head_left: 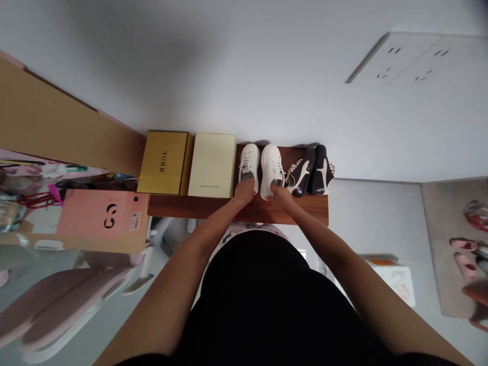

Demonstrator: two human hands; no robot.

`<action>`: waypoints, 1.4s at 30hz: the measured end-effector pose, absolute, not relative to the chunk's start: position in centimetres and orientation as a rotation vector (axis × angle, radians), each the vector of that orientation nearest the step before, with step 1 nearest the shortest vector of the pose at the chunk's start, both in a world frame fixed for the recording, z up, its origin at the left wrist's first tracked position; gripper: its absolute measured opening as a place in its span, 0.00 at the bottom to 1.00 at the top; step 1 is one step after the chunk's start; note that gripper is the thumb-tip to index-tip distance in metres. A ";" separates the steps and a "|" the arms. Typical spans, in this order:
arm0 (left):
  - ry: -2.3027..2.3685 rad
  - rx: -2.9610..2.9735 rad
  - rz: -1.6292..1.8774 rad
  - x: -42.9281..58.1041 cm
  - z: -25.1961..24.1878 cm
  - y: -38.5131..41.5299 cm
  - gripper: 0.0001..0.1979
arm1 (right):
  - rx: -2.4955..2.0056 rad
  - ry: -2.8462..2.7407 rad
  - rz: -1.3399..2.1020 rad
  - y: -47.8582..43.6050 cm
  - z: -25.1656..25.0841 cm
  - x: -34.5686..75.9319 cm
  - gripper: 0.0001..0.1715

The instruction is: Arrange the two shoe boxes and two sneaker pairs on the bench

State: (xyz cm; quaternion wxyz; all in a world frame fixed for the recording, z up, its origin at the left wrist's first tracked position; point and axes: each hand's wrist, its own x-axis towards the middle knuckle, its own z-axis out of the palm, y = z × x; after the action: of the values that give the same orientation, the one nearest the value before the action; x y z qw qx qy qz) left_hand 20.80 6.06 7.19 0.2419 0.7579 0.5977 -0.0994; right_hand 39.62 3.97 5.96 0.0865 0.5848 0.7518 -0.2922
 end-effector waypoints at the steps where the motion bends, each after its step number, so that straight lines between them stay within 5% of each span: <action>1: 1.628 2.092 -0.282 21.0 7.2 6.0 0.19 | 1.713 2.225 -0.837 4.4 6.3 39.4 0.14; 30: 1.680 2.056 -0.323 22.7 6.2 7.0 0.16 | 1.674 2.153 -0.775 7.4 6.6 36.1 0.20; 38: 1.639 2.117 -0.095 25.4 8.6 7.1 0.18 | 2.366 2.240 -0.721 3.3 6.8 46.1 0.21; 42: 1.375 2.060 0.041 30.1 7.8 6.9 0.16 | 2.820 1.785 -0.465 1.7 5.5 54.4 0.36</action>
State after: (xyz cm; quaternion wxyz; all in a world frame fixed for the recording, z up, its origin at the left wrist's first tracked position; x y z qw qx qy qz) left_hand 30.13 6.90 7.78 0.3260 0.7861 0.5248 0.0157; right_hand 54.43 1.66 5.51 -0.1136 0.8315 0.5263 -0.1370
